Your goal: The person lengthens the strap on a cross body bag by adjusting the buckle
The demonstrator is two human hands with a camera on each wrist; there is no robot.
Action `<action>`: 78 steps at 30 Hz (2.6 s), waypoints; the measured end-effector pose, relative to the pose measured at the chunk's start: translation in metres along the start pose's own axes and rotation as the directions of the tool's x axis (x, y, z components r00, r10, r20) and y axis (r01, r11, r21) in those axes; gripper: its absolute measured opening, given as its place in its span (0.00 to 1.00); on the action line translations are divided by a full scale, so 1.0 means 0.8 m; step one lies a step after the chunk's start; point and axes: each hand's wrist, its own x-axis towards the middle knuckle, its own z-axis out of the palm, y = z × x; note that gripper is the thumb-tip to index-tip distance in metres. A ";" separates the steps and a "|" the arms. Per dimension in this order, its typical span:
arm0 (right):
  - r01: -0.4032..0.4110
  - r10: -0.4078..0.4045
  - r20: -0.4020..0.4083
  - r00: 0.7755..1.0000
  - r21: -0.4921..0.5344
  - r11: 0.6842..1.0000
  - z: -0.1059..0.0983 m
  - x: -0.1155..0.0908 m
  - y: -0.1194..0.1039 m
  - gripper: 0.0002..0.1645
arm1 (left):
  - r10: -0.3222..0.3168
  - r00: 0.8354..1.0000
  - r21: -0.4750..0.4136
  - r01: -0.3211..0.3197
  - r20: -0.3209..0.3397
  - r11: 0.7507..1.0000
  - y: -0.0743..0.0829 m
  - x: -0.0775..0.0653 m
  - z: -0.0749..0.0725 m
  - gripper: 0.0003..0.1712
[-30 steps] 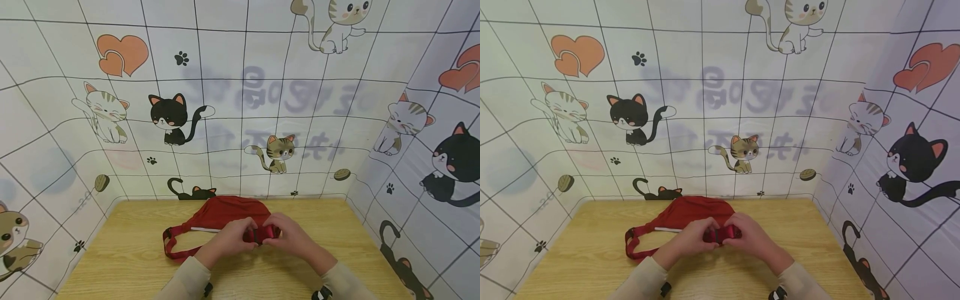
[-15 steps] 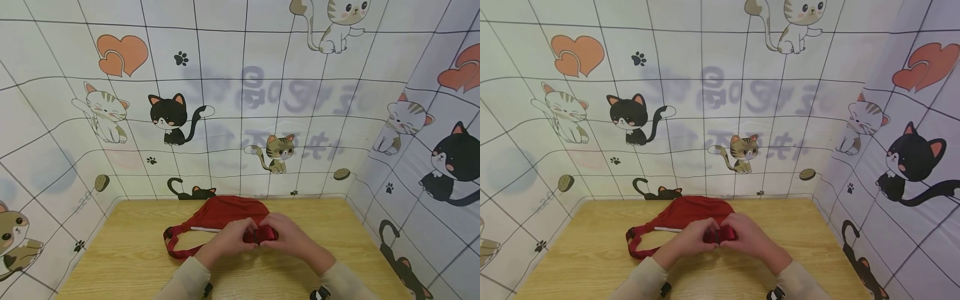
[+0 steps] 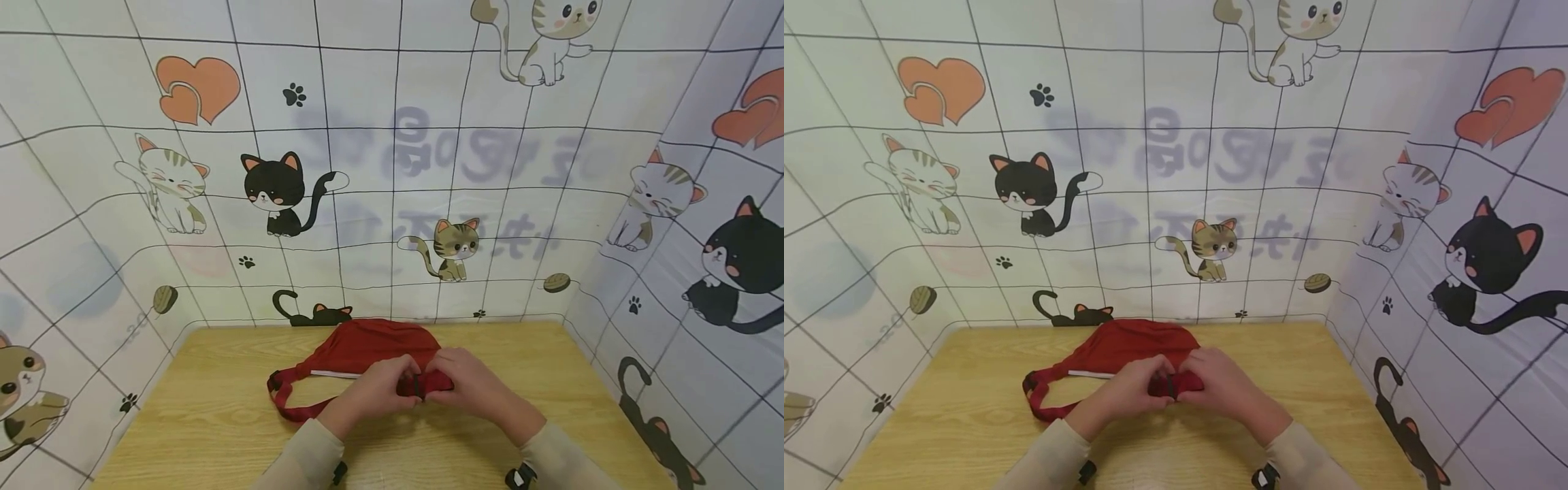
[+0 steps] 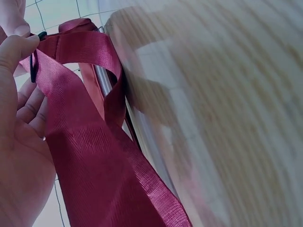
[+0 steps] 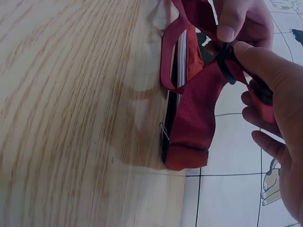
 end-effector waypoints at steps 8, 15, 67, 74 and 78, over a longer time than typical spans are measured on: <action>-0.028 0.046 -0.087 0.995 0.193 0.981 -0.008 -0.011 0.010 0.23 | -0.010 1.000 0.016 0.010 -0.013 1.000 -0.004 -0.003 -0.003 0.25; -0.036 0.070 -0.114 0.991 0.277 0.960 -0.014 -0.021 0.019 0.23 | -0.037 0.999 0.003 0.037 -0.007 0.999 -0.006 -0.006 -0.005 0.25; 0.038 -0.053 -0.147 0.988 -0.099 0.994 0.042 -0.046 0.043 0.24 | -0.083 0.997 -0.116 0.081 -0.010 0.990 -0.014 -0.013 -0.010 0.24; -0.003 -0.017 -0.116 0.993 -0.174 0.985 0.032 -0.048 0.044 0.22 | -0.092 0.996 -0.125 0.091 -0.001 0.988 -0.018 -0.016 -0.016 0.23; -0.044 0.036 -0.068 0.997 -0.118 0.992 0.030 -0.042 0.029 0.18 | -0.091 0.996 -0.123 0.092 0.011 0.988 -0.017 -0.016 -0.016 0.23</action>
